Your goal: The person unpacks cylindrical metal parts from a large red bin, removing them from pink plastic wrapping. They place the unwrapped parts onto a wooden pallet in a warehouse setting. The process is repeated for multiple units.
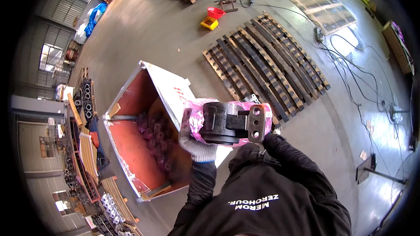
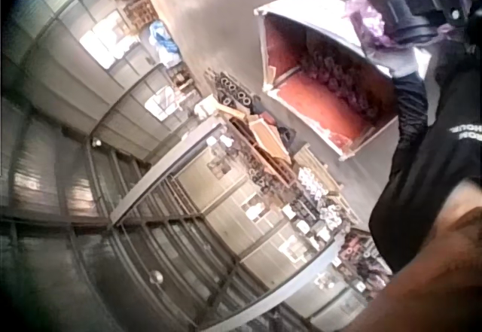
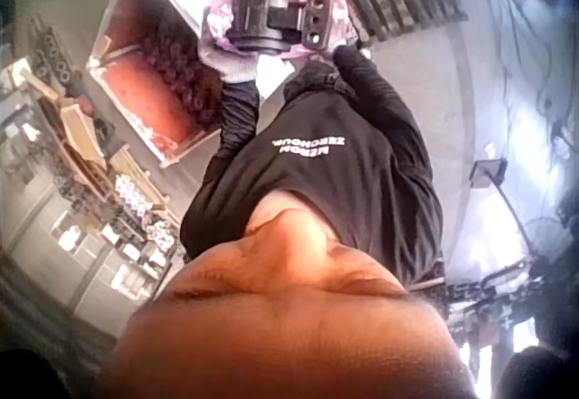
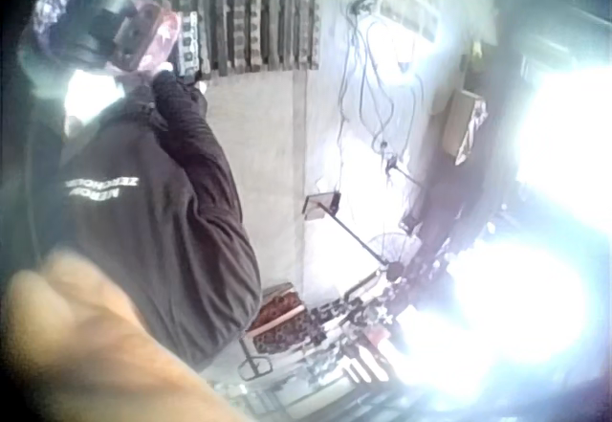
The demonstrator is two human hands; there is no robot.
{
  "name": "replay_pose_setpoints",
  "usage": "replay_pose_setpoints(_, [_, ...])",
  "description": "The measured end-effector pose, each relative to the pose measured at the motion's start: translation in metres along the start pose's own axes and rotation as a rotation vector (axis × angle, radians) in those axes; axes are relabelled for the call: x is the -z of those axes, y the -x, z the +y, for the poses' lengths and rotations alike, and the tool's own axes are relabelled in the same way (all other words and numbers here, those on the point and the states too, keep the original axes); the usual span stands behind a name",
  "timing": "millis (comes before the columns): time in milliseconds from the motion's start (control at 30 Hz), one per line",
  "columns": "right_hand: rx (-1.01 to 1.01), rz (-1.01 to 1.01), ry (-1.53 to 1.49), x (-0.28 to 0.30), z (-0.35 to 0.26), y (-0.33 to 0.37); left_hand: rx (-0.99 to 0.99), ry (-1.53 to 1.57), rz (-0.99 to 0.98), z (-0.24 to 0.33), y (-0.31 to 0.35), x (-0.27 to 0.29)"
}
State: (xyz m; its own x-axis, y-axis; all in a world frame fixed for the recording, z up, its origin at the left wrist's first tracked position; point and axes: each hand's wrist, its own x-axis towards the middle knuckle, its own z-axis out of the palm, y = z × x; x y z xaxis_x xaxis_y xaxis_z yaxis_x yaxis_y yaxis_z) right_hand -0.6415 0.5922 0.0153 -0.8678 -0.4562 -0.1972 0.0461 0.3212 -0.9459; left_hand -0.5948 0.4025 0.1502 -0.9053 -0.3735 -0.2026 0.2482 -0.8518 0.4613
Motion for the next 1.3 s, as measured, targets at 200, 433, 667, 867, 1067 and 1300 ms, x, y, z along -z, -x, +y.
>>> replay_pose_setpoints(200, [-0.31,0.214,-0.318,0.117,0.041,0.033,-0.258,-0.252,-0.08,-0.003,-0.002,-0.021])
replay_pose_setpoints(433, [-0.388,-0.26,-0.951,0.147,-0.059,0.07,-0.147,-0.258,-0.115,-0.01,0.002,-0.033])
replay_pose_setpoints(667, [-0.354,-0.497,-1.272,0.1,-0.069,0.047,0.021,-0.243,-0.009,-0.006,0.004,-0.013])
replay_pose_setpoints(867, [-0.58,-0.413,-1.303,0.089,-0.092,0.034,-0.035,-0.317,-0.163,0.004,0.004,-0.006])
replay_pose_setpoints(1067, [-0.543,-0.462,-1.443,0.04,-0.053,0.015,-0.149,-1.034,-0.285,0.009,0.017,-0.018])
replay_pose_setpoints(1300, [-0.353,-0.264,-1.664,0.034,-0.048,0.025,-0.524,-1.836,-0.868,0.029,0.008,-0.032])
